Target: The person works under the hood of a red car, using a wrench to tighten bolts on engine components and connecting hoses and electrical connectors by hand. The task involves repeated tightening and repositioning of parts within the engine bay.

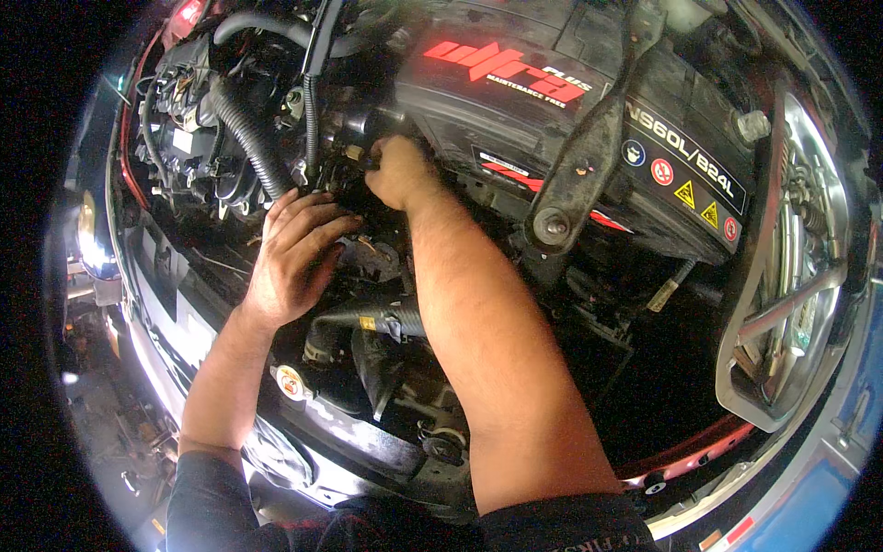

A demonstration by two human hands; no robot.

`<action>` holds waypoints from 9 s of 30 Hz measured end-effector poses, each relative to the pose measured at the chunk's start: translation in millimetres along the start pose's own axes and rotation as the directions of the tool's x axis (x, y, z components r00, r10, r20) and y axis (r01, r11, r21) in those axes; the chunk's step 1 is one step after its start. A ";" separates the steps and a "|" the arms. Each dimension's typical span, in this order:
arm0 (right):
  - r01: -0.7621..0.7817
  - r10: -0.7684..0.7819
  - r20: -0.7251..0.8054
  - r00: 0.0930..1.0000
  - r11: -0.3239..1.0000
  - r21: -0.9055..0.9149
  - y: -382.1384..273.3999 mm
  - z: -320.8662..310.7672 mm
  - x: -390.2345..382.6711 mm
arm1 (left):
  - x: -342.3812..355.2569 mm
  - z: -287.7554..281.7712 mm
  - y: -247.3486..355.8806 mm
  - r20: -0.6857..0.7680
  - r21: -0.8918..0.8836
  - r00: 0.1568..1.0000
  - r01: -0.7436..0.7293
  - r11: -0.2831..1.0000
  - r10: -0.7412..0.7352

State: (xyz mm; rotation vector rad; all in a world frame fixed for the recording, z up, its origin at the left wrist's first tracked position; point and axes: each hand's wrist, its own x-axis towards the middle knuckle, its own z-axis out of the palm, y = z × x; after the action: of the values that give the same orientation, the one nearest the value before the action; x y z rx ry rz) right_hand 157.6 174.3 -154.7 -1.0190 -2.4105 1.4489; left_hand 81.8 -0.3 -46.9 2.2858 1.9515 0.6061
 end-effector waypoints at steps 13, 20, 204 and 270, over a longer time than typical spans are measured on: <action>0.042 -0.042 -0.081 0.996 0.999 0.003 -3.6 3.5 1.5 | -0.6 1.0 0.0 -0.027 -0.029 0.999 0.023 0.999 -0.024; -0.077 0.097 -0.097 0.991 0.978 0.196 -4.5 12.8 5.8 | -1.2 -1.0 -0.5 0.014 -0.044 0.999 0.043 0.998 -0.042; 0.069 -0.194 0.374 0.907 0.945 0.320 5.6 -29.2 -41.4 | -8.1 94.5 -36.6 0.644 -0.695 0.580 0.717 -0.064 -0.498; -0.188 0.145 0.468 0.872 0.981 0.047 4.7 -38.6 -31.9 | -1.1 87.4 -28.3 0.538 -0.523 0.595 0.791 0.316 -0.597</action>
State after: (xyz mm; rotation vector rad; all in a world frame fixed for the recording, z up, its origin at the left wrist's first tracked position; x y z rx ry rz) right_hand 201.4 184.0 -131.8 -0.9681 -2.5780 2.0487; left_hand 85.1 21.0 -136.2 0.8062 1.8243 0.7295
